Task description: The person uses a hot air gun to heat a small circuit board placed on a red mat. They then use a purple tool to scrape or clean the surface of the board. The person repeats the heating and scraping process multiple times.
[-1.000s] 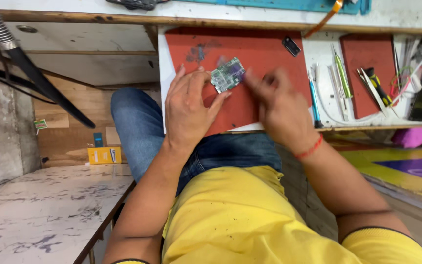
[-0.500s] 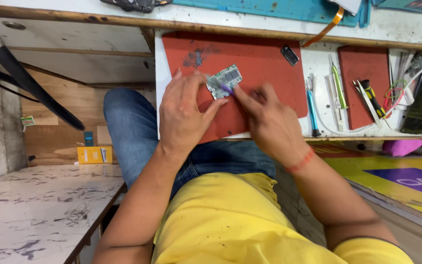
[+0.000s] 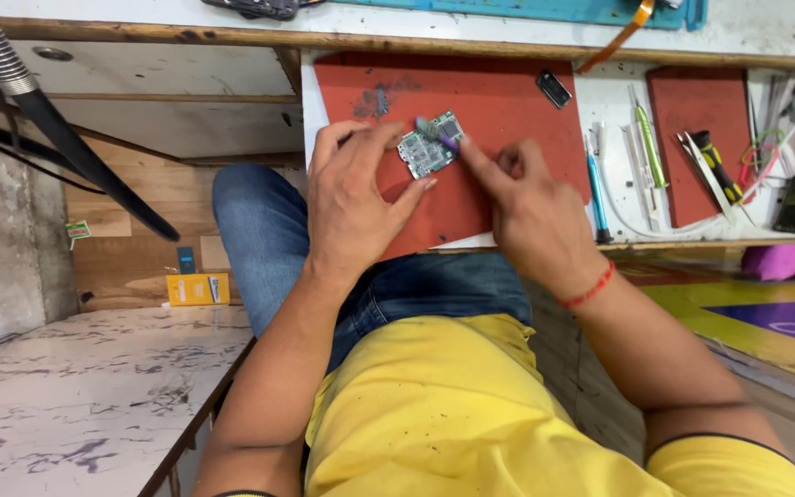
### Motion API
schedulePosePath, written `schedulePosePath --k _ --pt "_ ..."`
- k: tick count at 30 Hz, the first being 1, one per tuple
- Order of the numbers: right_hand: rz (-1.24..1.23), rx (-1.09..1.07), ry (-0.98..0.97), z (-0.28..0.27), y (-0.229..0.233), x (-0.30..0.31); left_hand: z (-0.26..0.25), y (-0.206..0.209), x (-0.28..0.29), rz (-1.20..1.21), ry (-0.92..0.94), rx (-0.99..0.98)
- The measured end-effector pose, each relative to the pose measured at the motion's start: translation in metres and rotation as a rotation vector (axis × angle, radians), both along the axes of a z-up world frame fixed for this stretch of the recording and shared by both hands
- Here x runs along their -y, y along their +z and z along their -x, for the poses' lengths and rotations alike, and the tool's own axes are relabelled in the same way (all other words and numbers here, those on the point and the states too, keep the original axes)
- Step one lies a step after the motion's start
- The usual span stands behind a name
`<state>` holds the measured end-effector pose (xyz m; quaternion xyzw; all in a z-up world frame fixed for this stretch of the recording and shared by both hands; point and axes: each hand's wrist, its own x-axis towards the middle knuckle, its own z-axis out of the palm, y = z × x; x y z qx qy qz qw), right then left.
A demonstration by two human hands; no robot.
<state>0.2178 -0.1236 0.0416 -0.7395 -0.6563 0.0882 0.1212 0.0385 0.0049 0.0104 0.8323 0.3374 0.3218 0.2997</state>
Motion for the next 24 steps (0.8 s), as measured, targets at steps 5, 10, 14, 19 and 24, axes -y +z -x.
schedulePosePath --k 5,10,14,19,24 --pt "-0.010 -0.041 0.113 0.000 0.011 -0.021 -0.003 0.010 -0.007 -0.031 0.015 0.020" --pt "0.027 -0.088 0.022 0.001 0.004 -0.004 0.000 -0.001 0.003 -0.008 0.006 0.018" --pt "0.048 -0.093 -0.081 0.013 0.003 -0.006 -0.001 0.000 0.002 -0.064 0.014 0.016" --pt "-0.119 -0.110 0.029 0.010 0.003 -0.003 -0.003 0.001 0.002 -0.063 -0.028 -0.063" --pt "-0.055 -0.189 -0.038 0.008 -0.004 0.004 0.011 -0.010 0.001 -0.144 -0.118 -0.014"
